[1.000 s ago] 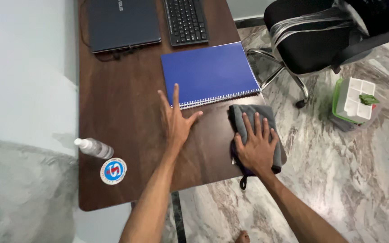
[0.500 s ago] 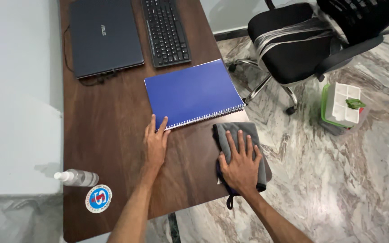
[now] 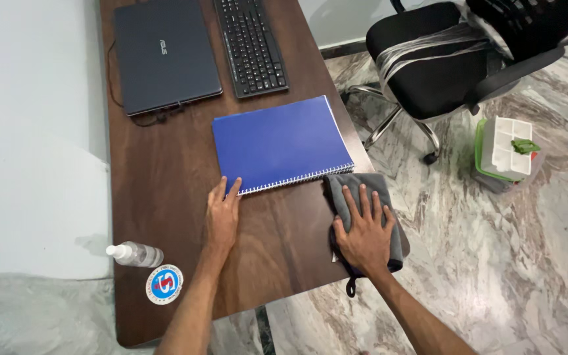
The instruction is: The person cleans the covers of two blue spiral notebooks with a purple cloth while sitting on the floor. They then stand up, spray a gray cloth with a cleaning solution, and wipe down a wooden desk surface, moving a laptop and keyboard aside to clean underneath them.
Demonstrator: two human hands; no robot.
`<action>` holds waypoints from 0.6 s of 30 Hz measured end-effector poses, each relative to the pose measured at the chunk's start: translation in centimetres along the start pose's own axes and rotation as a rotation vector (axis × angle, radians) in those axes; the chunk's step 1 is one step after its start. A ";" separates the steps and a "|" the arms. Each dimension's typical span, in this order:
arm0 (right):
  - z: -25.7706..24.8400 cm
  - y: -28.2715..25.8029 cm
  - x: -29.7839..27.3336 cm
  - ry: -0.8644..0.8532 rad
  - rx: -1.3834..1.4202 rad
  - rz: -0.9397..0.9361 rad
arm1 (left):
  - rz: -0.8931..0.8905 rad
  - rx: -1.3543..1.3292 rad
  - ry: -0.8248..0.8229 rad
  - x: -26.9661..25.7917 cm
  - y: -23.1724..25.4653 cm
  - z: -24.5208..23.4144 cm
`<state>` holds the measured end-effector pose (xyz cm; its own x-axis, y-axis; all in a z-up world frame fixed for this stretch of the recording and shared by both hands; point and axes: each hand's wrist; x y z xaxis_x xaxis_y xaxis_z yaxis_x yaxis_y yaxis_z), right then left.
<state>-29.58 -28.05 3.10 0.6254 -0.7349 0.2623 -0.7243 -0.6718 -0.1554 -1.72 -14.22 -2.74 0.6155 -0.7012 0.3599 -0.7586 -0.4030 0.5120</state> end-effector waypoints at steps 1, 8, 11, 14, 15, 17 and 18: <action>0.0 0.1 0.0 0.006 0.002 0.000 | -0.060 -0.118 0.042 0.0 0.2 0.1; 0.9 0.6 -0.1 0.002 -0.023 -0.012 | -0.614 -0.553 0.114 3.3 -2.9 3.6; 0.8 0.4 -0.2 0.023 -0.017 -0.022 | -0.943 -0.795 -0.020 5.6 -5.1 5.9; 0.7 0.3 -0.1 0.007 -0.046 -0.018 | -0.996 -0.756 -0.132 6.6 -4.5 7.0; 0.8 0.3 -0.1 0.011 -0.035 -0.019 | -0.979 -0.693 -0.144 6.6 -3.2 6.9; 0.8 0.3 -0.2 0.018 -0.017 -0.018 | -0.847 -0.381 -0.172 6.9 1.1 5.8; 0.8 0.2 -0.3 0.009 -0.021 -0.025 | -0.738 -0.174 -0.188 6.7 3.7 4.9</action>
Point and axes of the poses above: each hand's wrist, its own x-axis towards the middle knuckle, its own z-axis out of the palm, y = z × x, and after that the axes turned 4 degrees about -z, right-handed
